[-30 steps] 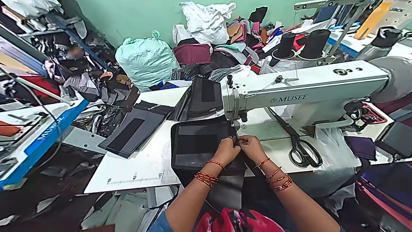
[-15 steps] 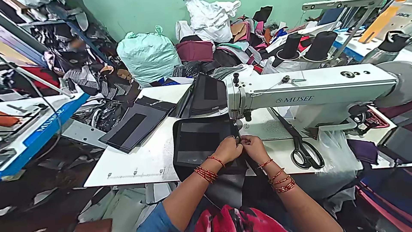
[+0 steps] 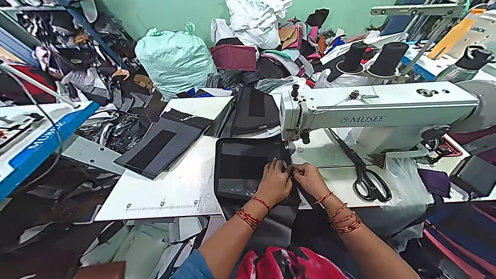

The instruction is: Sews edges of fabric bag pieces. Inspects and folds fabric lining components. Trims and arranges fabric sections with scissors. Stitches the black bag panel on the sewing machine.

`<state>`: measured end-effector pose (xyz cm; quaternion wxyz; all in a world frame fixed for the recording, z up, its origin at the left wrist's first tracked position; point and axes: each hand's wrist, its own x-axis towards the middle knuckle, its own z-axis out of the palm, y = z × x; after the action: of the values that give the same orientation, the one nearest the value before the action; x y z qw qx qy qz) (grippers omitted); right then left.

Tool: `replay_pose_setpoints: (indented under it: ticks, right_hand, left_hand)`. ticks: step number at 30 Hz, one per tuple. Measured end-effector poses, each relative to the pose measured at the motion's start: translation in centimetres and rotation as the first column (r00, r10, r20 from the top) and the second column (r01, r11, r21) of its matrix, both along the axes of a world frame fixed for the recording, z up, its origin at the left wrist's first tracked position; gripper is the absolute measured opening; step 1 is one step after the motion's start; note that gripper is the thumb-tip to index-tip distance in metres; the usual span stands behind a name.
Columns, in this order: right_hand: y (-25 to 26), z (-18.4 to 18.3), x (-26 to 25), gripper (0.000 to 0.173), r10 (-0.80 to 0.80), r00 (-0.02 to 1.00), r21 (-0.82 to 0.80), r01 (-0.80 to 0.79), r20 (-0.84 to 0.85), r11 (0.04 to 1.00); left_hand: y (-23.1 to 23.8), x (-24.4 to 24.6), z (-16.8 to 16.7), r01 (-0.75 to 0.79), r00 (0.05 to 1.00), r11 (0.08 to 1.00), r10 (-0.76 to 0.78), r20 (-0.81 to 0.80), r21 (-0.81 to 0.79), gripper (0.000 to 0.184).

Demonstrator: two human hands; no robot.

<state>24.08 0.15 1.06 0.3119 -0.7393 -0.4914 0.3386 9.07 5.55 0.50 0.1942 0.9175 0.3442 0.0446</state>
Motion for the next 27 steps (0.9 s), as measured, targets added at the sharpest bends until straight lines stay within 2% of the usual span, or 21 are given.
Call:
replay_pose_setpoints:
  ticks: [3,5,7,10,11,12,14,16,18,21,25,27]
  right_hand:
    - [0.0,0.9,-0.3,0.036,0.074,0.991,-0.075,-0.065,0.114,0.995]
    - [0.1,1.7,-0.9,0.035,0.12,0.973,-0.138,-0.094,0.198,0.986]
    - [0.3,2.3,-1.7,0.037,0.173,0.941,-0.225,-0.109,0.29,0.968]
    - [0.3,2.0,-3.1,0.039,0.23,0.884,-0.293,-0.112,0.407,0.949]
    - [0.2,1.8,-3.4,0.038,0.239,0.865,-0.293,-0.113,0.441,0.949]
    - [0.2,1.7,-3.6,0.037,0.252,0.846,-0.3,-0.115,0.469,0.947]
    - [0.1,1.9,-3.9,0.033,0.276,0.829,-0.323,-0.123,0.486,0.939]
    - [0.2,2.3,-3.9,0.029,0.312,0.819,-0.368,-0.135,0.481,0.92]
    - [0.2,2.4,-3.9,0.029,0.329,0.816,-0.39,-0.14,0.475,0.91]
    - [0.2,2.5,-4.0,0.028,0.318,0.823,-0.385,-0.133,0.47,0.913]
    - [0.3,2.7,-3.9,0.03,0.321,0.822,-0.385,-0.137,0.47,0.913]
    - [0.3,2.5,-3.9,0.031,0.317,0.819,-0.371,-0.139,0.478,0.918]
  left_hand:
    - [0.0,0.0,0.2,0.02,0.999,1.0,-0.021,-0.034,-0.021,0.043]
    - [0.1,-0.2,0.0,0.037,0.999,0.999,-0.037,0.005,-0.019,0.041]
    - [0.0,-0.8,-0.1,0.023,0.99,0.998,-0.014,0.139,-0.066,0.036]
    - [0.1,-1.3,-0.2,-0.08,0.918,0.986,0.129,0.375,-0.144,0.03]
    - [0.3,-1.1,0.3,-0.129,0.911,0.977,0.186,0.368,-0.172,0.03]
    - [0.6,-0.9,1.0,-0.166,0.933,0.965,0.221,0.285,-0.204,0.034]
    - [1.2,0.1,2.4,-0.162,0.985,0.971,0.171,0.036,-0.178,0.055]
    - [1.7,1.3,3.1,-0.016,0.985,0.997,0.002,-0.173,-0.08,0.067]
    - [2.2,2.2,3.0,0.147,0.947,0.989,-0.143,-0.288,-0.009,0.06]
    - [2.9,2.2,2.5,0.215,0.938,0.976,-0.201,-0.283,0.021,0.046]
    - [2.7,1.0,1.1,0.118,0.989,0.992,-0.114,-0.095,0.034,0.041]
    - [2.5,0.8,0.5,0.082,0.997,0.997,-0.082,0.003,-0.009,0.039]
